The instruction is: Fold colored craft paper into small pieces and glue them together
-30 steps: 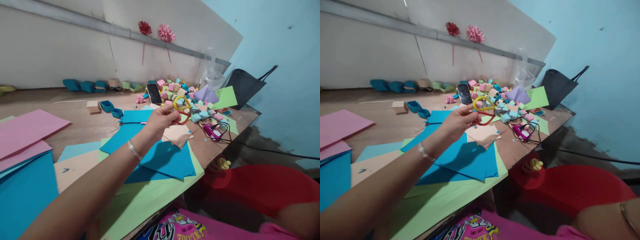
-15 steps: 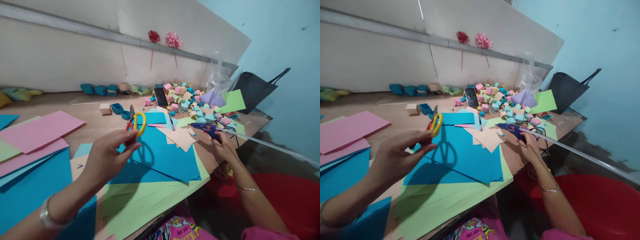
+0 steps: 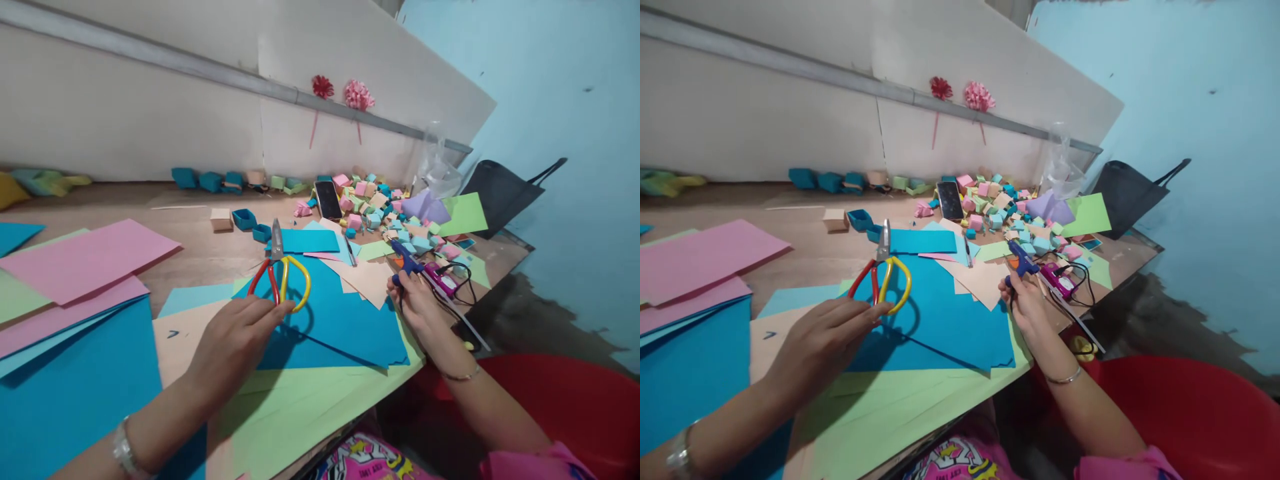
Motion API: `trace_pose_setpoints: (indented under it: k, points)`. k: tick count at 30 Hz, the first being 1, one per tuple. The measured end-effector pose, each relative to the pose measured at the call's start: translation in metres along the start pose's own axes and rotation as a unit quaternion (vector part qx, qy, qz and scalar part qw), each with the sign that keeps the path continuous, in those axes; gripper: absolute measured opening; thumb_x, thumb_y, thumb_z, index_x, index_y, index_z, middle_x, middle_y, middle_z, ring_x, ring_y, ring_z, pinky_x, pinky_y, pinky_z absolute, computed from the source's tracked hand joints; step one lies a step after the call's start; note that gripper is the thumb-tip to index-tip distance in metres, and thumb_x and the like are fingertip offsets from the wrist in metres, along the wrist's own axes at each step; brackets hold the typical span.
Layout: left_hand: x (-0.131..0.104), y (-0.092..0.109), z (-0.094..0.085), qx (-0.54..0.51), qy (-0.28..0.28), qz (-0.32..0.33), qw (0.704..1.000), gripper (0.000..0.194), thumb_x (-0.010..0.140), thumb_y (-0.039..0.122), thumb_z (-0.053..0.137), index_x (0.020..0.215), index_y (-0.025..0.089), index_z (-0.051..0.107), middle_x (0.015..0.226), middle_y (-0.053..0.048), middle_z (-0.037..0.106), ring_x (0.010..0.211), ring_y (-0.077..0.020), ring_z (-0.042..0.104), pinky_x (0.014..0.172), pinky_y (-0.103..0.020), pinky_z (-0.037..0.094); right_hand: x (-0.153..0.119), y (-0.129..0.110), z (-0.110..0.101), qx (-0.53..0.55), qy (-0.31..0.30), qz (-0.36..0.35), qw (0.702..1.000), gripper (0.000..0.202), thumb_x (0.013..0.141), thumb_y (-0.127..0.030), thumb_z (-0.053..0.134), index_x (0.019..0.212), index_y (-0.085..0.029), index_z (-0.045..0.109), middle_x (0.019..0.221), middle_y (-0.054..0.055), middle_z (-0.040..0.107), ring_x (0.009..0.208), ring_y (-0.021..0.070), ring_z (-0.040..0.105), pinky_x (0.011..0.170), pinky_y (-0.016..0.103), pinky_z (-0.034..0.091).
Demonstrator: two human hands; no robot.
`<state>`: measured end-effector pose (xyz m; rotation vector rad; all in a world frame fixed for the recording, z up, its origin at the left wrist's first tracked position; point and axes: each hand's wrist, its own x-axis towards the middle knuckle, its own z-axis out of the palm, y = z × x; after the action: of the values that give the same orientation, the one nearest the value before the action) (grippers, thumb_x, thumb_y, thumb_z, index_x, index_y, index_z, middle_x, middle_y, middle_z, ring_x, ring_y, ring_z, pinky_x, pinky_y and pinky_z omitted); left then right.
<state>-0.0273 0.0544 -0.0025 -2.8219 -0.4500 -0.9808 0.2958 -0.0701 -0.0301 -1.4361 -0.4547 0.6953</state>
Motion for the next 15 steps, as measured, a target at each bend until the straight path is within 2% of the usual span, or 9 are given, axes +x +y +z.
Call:
trace_pose_setpoints:
  k: [4,8,12,15]
  points:
    - [-0.004,0.001,0.0,-0.003,0.008,0.005,1.0,0.029,0.093,0.01,0.044,0.105,0.017,0.069,0.076,-0.006,0.069,0.064,-0.0186,0.06,0.059,-0.03,0.045,0.004,-0.002,0.011,0.037,-0.013,0.023,0.999,0.034,0.07,-0.046,0.078,0.074,-0.019,0.059,0.067,0.003,0.066,0.054,0.0128,0.062,0.05,0.024,0.056]
    - [-0.007,0.0,0.0,-0.007,0.017,-0.002,1.0,0.027,0.095,0.013,0.043,0.104,0.016,0.069,0.078,-0.007,0.069,0.068,-0.0195,0.061,0.06,-0.031,0.046,0.017,-0.004,0.017,0.046,-0.003,0.012,0.999,0.039,0.064,-0.045,0.083,0.073,-0.019,0.056,0.061,0.0,0.064,0.05,0.0105,0.058,0.046,0.022,0.053]
    - [-0.008,0.002,0.0,-0.018,-0.001,-0.009,1.0,0.031,0.095,0.012,0.039,0.102,0.017,0.069,0.076,-0.006,0.068,0.069,-0.0193,0.062,0.062,-0.031,0.046,0.024,-0.005,0.015,0.04,-0.004,-0.001,0.999,0.046,0.059,-0.049,0.085,0.076,-0.018,0.056,0.06,-0.001,0.063,0.048,0.01,0.058,0.042,0.02,0.05]
    - [-0.007,0.004,-0.001,-0.02,-0.016,-0.017,1.0,0.033,0.095,0.01,0.038,0.102,0.018,0.069,0.072,-0.005,0.066,0.066,-0.0184,0.06,0.06,-0.03,0.045,0.027,-0.004,0.01,0.024,-0.01,-0.003,1.0,0.047,0.06,-0.052,0.083,0.075,-0.018,0.055,0.057,-0.001,0.06,0.043,0.0098,0.054,0.037,0.02,0.046]
